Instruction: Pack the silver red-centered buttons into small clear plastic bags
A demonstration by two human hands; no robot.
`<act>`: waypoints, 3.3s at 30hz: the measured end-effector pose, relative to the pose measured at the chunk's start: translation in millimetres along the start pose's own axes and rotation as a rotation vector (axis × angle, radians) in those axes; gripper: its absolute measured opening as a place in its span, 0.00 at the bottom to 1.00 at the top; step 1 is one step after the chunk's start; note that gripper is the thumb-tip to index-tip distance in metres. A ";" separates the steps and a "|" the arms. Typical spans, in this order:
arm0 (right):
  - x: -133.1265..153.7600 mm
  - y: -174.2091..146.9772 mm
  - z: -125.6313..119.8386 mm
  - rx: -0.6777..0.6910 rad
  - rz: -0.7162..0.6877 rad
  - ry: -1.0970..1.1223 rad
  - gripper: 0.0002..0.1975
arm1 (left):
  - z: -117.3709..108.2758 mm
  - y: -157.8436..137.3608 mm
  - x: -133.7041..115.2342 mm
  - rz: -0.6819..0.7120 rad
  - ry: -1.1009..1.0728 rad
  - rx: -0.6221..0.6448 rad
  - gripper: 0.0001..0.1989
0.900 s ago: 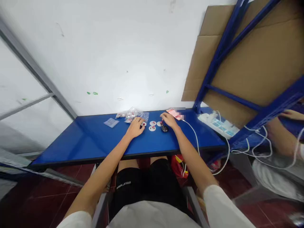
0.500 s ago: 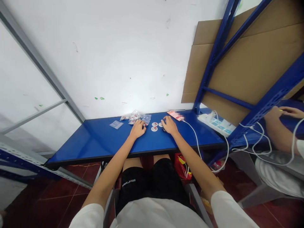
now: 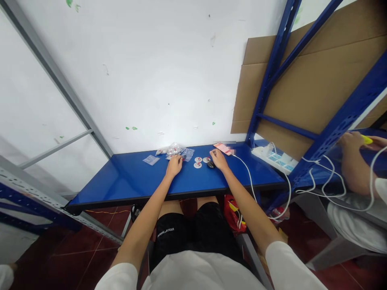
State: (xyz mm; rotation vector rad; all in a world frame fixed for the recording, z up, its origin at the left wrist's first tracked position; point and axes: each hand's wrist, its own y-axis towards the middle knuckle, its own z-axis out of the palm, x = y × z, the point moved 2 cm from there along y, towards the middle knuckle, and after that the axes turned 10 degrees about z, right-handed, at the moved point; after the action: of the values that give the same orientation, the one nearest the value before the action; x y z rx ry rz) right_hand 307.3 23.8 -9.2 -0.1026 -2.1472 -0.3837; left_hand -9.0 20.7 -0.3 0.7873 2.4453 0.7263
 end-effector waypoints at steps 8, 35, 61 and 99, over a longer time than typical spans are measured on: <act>-5.2 5.1 1.5 0.014 0.006 0.031 0.17 | -9.1 1.0 13.5 -0.175 -0.400 -0.110 0.17; -3.9 6.4 3.5 0.052 -0.074 -0.046 0.15 | -5.7 -6.4 23.3 -0.292 -0.402 -0.116 0.18; -3.7 5.2 3.4 0.143 -0.039 -0.041 0.09 | -8.4 -5.4 8.6 -0.208 -0.129 -0.129 0.11; 97.0 12.7 104.9 0.163 -0.399 -0.203 0.10 | -11.7 -0.4 -2.0 -0.303 -0.065 0.005 0.08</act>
State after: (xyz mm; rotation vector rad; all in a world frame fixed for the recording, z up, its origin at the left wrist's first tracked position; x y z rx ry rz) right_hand 171.6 61.5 17.9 0.4011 -2.3906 -0.4385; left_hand -14.3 15.1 8.8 0.4198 2.4332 0.5701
